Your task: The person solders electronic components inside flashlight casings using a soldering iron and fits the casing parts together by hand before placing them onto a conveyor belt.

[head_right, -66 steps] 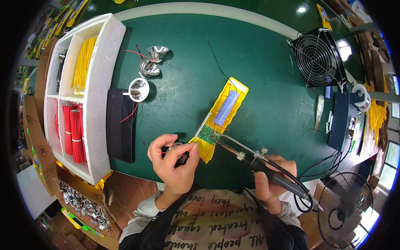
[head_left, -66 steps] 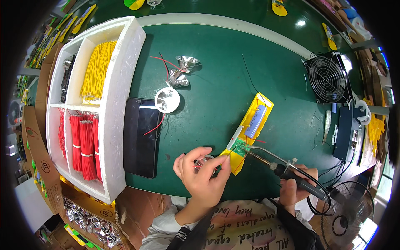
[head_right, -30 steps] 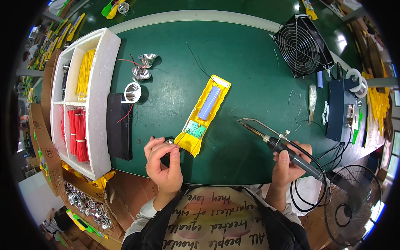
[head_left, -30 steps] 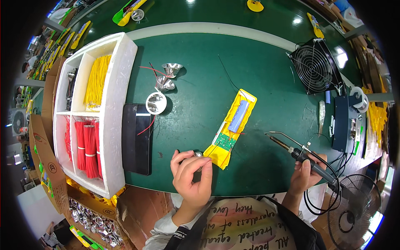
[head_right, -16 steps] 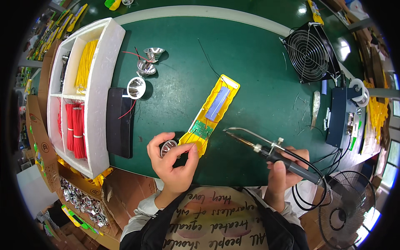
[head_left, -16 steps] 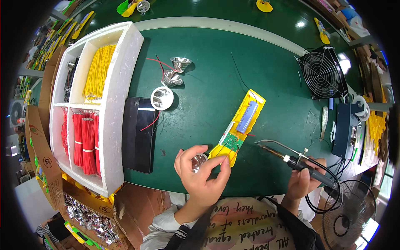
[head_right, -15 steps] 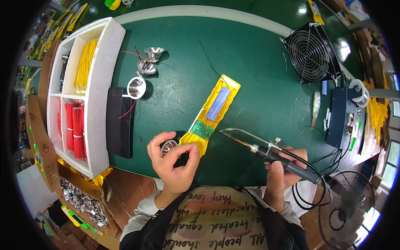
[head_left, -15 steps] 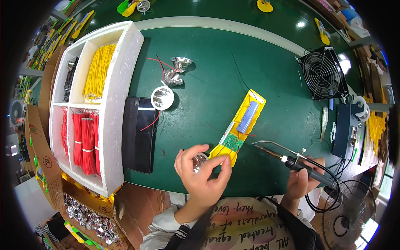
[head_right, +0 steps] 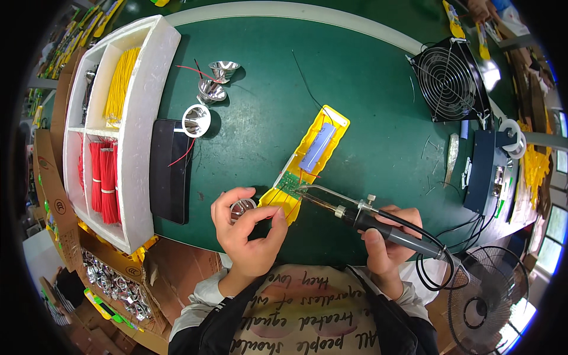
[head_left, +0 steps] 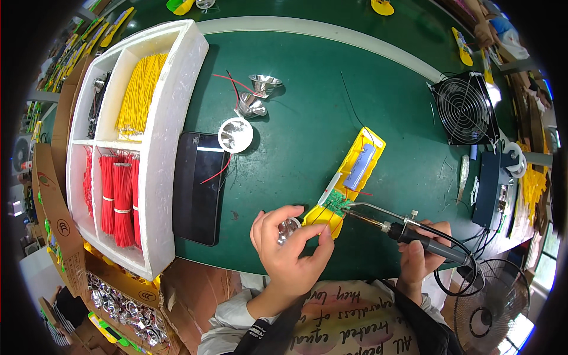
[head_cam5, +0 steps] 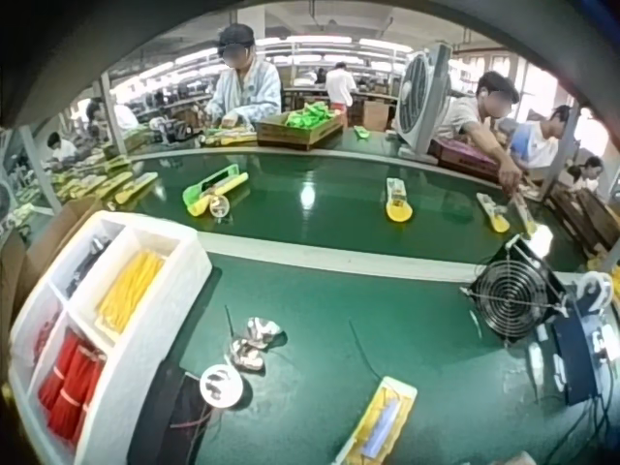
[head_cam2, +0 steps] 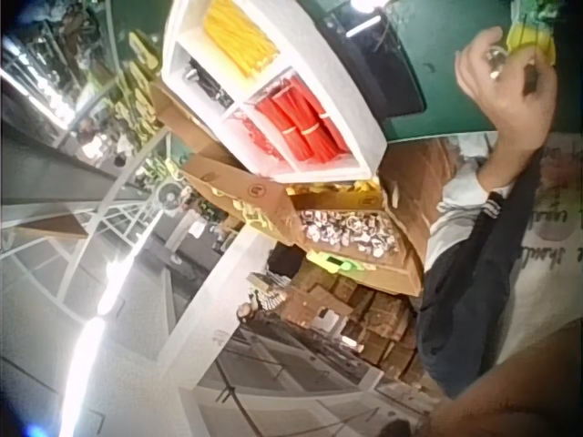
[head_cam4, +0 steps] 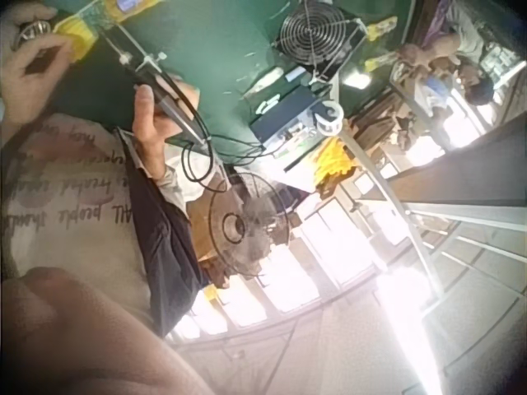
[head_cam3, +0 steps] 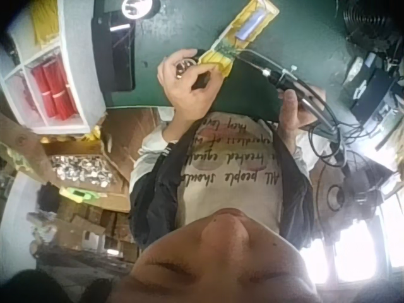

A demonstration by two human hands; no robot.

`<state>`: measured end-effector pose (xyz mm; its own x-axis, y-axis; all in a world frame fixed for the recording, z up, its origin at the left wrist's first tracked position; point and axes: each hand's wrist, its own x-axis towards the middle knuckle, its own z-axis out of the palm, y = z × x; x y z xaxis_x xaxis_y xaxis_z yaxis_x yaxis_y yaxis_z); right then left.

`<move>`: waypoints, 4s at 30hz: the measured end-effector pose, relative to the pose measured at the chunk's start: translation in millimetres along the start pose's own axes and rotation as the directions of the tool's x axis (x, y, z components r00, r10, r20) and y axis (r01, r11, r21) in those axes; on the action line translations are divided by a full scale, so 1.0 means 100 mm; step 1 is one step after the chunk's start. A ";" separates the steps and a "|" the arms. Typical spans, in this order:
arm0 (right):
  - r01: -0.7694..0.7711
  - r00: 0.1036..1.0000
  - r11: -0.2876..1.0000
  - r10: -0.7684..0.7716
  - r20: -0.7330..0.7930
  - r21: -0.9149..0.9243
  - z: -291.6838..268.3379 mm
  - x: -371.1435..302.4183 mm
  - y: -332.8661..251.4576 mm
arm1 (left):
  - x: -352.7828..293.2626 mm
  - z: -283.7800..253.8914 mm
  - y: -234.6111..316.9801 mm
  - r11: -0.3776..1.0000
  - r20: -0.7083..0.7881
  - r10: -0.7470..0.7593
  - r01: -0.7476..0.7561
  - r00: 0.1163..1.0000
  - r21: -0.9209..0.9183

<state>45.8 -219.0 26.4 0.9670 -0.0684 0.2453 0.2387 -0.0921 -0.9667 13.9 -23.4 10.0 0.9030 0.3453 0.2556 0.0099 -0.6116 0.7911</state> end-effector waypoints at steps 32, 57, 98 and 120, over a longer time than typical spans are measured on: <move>-0.002 0.999 1.000 0.003 0.046 -0.024 0.02 0.01 -0.01 | 0.00 0.01 -0.01 0.999 -0.008 0.018 -0.018 1.000 0.032; 0.045 0.999 0.998 -0.044 0.007 -0.034 -0.03 -0.04 0.01 | 0.00 0.03 -0.02 0.999 -0.013 0.023 -0.022 1.000 0.042; -0.902 0.409 0.328 0.859 0.309 0.281 0.55 2.07 0.61 | 0.10 -0.36 -0.18 0.967 0.282 0.245 -0.256 0.927 -0.001; 0.218 0.965 0.704 -0.049 0.259 -0.676 0.35 1.47 -0.27 | 0.28 -0.59 -0.25 0.945 0.383 0.310 -0.325 0.870 -0.028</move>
<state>184.7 -191.3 86.2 0.9439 0.1962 0.2655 0.3187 -0.7511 -0.5781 13.8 43.4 29.9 0.9533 -0.1620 0.2548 -0.2957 -0.6707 0.6802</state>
